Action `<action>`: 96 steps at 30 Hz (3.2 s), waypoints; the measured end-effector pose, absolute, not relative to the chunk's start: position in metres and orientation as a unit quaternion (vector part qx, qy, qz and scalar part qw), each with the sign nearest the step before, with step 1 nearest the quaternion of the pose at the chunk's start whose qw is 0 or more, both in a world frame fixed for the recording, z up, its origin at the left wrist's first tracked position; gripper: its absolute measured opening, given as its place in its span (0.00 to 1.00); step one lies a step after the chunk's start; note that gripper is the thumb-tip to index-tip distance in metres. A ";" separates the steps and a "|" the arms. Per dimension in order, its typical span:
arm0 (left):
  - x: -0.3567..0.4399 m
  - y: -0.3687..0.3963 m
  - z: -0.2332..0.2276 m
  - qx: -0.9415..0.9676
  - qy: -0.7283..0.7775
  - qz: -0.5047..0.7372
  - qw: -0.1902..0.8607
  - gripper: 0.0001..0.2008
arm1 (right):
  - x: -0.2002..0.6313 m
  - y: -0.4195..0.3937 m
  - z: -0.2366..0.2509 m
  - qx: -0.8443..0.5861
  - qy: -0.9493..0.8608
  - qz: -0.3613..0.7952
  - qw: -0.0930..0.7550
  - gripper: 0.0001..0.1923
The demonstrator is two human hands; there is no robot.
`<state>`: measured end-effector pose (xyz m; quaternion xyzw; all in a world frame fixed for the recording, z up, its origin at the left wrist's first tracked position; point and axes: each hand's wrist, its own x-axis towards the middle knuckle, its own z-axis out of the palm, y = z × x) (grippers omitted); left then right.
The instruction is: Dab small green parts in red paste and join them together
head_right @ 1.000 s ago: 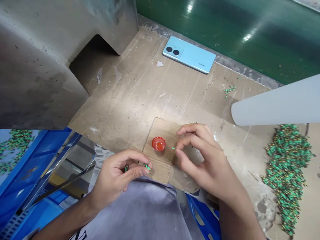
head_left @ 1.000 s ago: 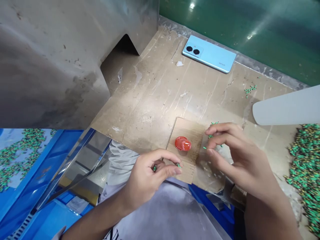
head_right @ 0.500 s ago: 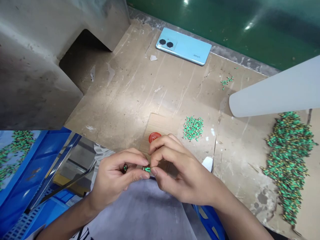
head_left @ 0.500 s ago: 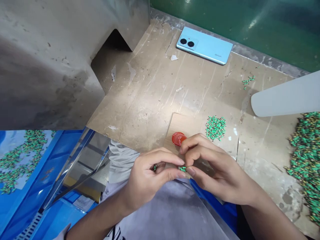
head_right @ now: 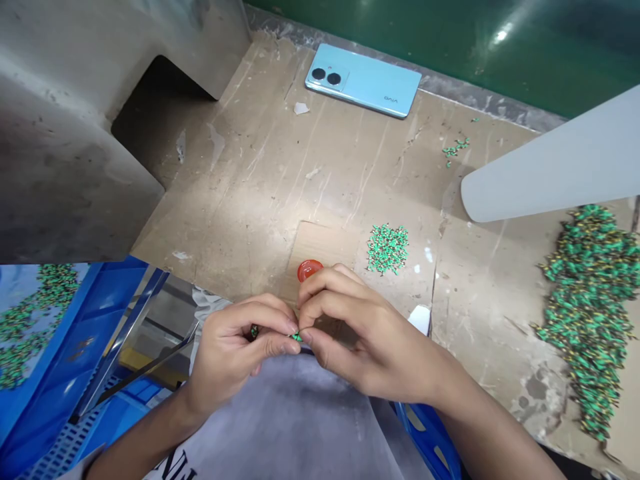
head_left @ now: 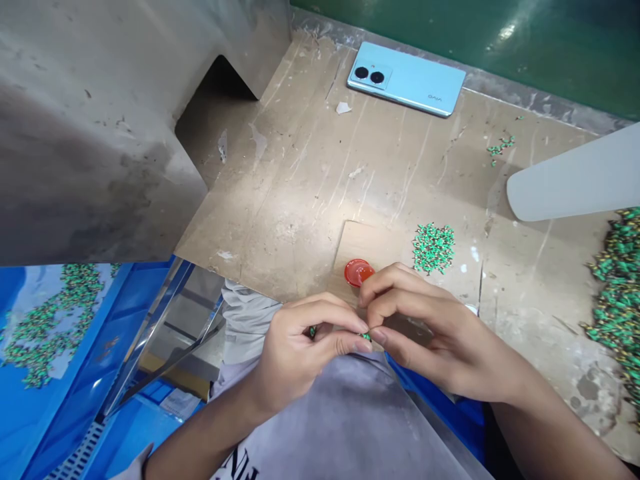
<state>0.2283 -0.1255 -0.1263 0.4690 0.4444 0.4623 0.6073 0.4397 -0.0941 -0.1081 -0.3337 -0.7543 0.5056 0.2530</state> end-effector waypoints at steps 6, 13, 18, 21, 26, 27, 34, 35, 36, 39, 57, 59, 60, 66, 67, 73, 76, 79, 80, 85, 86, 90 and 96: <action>0.228 -0.125 -0.127 0.455 0.441 0.460 0.622 0.07 | 0.437 -0.093 -0.108 -0.335 -0.749 0.511 0.257 0.07; 0.225 -0.124 -0.126 0.435 0.460 0.438 0.639 0.10 | 0.437 -0.093 -0.108 -0.327 -0.749 0.509 0.272 0.06; 0.223 -0.126 -0.127 0.402 0.461 0.432 0.663 0.12 | 0.438 -0.094 -0.109 -0.309 -0.754 0.491 0.308 0.06; 0.222 -0.127 -0.127 0.390 0.449 0.443 0.671 0.11 | 0.438 -0.095 -0.110 -0.307 -0.752 0.491 0.315 0.06; 0.223 -0.127 -0.127 0.390 0.434 0.455 0.673 0.10 | 0.438 -0.096 -0.111 -0.304 -0.763 0.479 0.311 0.06; 0.224 -0.127 -0.127 0.392 0.435 0.454 0.672 0.10 | 0.437 -0.096 -0.111 -0.303 -0.765 0.475 0.312 0.07; 0.225 -0.123 -0.124 0.409 0.450 0.457 0.649 0.11 | 0.436 -0.095 -0.111 -0.297 -0.777 0.461 0.310 0.08; 0.225 -0.122 -0.123 0.414 0.450 0.460 0.644 0.11 | 0.436 -0.095 -0.111 -0.297 -0.774 0.463 0.313 0.08; 0.225 -0.122 -0.123 0.420 0.451 0.462 0.638 0.11 | 0.436 -0.095 -0.111 -0.297 -0.770 0.468 0.316 0.07; 0.225 -0.122 -0.124 0.442 0.455 0.467 0.616 0.11 | 0.435 -0.097 -0.113 -0.295 -0.752 0.495 0.319 0.06; 0.222 -0.131 -0.138 0.415 0.414 0.494 0.642 0.06 | 0.429 -0.110 -0.108 -0.355 -0.528 0.729 0.251 0.05; 0.223 -0.131 -0.140 0.373 0.408 0.485 0.678 0.06 | 0.429 -0.110 -0.109 -0.363 -0.518 0.733 0.250 0.07; 0.223 -0.131 -0.141 0.353 0.402 0.483 0.693 0.06 | 0.429 -0.110 -0.109 -0.367 -0.512 0.736 0.248 0.07; 0.224 -0.132 -0.145 0.302 0.371 0.484 0.733 0.11 | 0.429 -0.109 -0.108 -0.353 -0.499 0.746 0.266 0.05; 0.224 -0.132 -0.145 0.306 0.371 0.484 0.731 0.11 | 0.428 -0.109 -0.108 -0.352 -0.500 0.744 0.269 0.05; 0.223 -0.131 -0.140 0.350 0.383 0.489 0.701 0.09 | 0.427 -0.108 -0.107 -0.356 -0.514 0.732 0.269 0.02; 0.224 -0.129 -0.139 0.378 0.389 0.491 0.682 0.08 | 0.427 -0.108 -0.106 -0.359 -0.531 0.720 0.266 0.02; 0.224 -0.128 -0.139 0.410 0.381 0.506 0.656 0.08 | 0.427 -0.107 -0.106 -0.360 -0.536 0.716 0.265 0.03; 0.224 -0.127 -0.140 0.420 0.376 0.512 0.648 0.08 | 0.428 -0.108 -0.106 -0.360 -0.537 0.715 0.265 0.04; 0.224 -0.124 -0.140 0.456 0.373 0.523 0.616 0.09 | 0.427 -0.109 -0.106 -0.359 -0.528 0.721 0.268 0.04; 0.224 -0.123 -0.140 0.465 0.375 0.522 0.609 0.09 | 0.427 -0.108 -0.106 -0.359 -0.527 0.722 0.269 0.04; 0.221 -0.121 -0.143 0.510 0.370 0.526 0.571 0.09 | 0.425 -0.107 -0.107 -0.359 -0.530 0.719 0.270 0.03; 0.216 -0.122 -0.146 0.594 0.353 0.538 0.483 0.08 | 0.426 -0.108 -0.105 -0.357 -0.531 0.721 0.266 0.03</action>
